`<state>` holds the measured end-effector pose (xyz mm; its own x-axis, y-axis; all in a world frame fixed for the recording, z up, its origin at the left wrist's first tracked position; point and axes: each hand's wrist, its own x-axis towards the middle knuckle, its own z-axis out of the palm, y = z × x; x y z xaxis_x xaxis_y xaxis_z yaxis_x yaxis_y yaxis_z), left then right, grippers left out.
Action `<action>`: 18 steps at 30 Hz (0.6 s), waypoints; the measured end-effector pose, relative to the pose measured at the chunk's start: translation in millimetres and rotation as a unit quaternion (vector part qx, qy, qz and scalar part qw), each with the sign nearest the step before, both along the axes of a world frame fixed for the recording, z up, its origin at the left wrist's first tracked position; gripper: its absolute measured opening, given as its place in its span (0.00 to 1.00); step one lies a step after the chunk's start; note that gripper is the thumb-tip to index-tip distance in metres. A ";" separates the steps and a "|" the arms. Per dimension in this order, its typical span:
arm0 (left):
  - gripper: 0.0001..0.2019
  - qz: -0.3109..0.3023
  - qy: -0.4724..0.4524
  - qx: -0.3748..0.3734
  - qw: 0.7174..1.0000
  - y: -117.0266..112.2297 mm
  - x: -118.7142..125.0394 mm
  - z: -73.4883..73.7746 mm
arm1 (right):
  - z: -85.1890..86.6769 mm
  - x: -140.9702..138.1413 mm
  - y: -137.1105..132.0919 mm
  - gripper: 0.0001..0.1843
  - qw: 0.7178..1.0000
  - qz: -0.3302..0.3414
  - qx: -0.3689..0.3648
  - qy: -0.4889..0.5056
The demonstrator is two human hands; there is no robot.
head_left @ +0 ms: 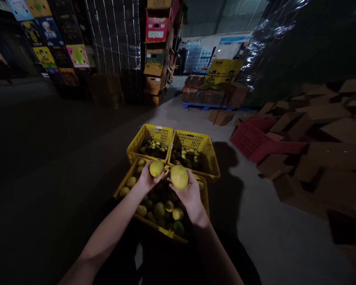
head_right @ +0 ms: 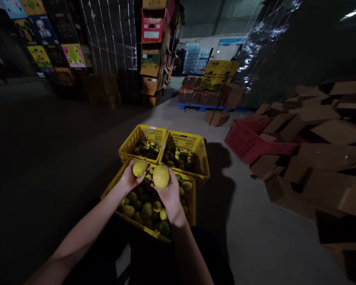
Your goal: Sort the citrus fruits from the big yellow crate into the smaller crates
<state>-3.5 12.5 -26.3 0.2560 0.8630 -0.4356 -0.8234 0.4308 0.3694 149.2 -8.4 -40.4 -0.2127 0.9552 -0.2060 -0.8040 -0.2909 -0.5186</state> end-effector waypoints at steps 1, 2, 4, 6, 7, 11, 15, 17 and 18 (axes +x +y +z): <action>0.17 0.009 -0.008 -0.019 1.000 0.9 1.1 -0.8 | -0.8 0.1 1.5 0.14 1.000 0.012 -0.013 0.004; 0.18 0.016 -0.013 -0.039 0.999 1.5 2.6 -1.3 | -1.4 -0.1 2.9 0.13 0.999 0.017 -0.027 0.008; 0.19 0.033 -0.022 -0.070 0.997 2.3 6.5 -2.1 | -2.3 -1.3 4.9 0.13 0.999 0.008 -0.052 0.012; 0.20 0.049 -0.024 -0.084 0.995 3.3 11.1 -3.8 | -3.0 -3.2 5.7 0.11 0.997 -0.005 -0.071 0.010; 0.20 0.053 -0.023 -0.086 0.995 4.0 13.5 -5.1 | -3.3 -4.0 5.8 0.10 0.997 -0.012 -0.080 0.008; 0.19 0.042 -0.018 -0.085 0.995 6.2 20.5 -10.1 | -4.4 -5.5 5.2 0.07 0.994 -0.045 -0.103 0.013; 0.21 0.045 -0.038 -0.062 0.996 3.5 21.4 -9.3 | -3.1 -2.9 4.9 0.09 0.991 -0.071 -0.106 0.049; 0.20 0.047 -0.068 -0.017 0.996 -0.2 19.7 -7.0 | -1.1 -0.9 4.0 0.13 0.990 -0.070 -0.099 0.071; 0.19 0.044 -0.083 0.011 0.995 -2.4 18.5 -5.6 | 0.1 -0.1 3.1 0.14 0.990 -0.067 -0.089 0.086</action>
<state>15.0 10.1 -31.9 0.2457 0.8942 -0.3742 -0.9083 0.3472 0.2335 149.2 -5.3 -40.3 -0.1327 0.9290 -0.3456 -0.9139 -0.2497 -0.3202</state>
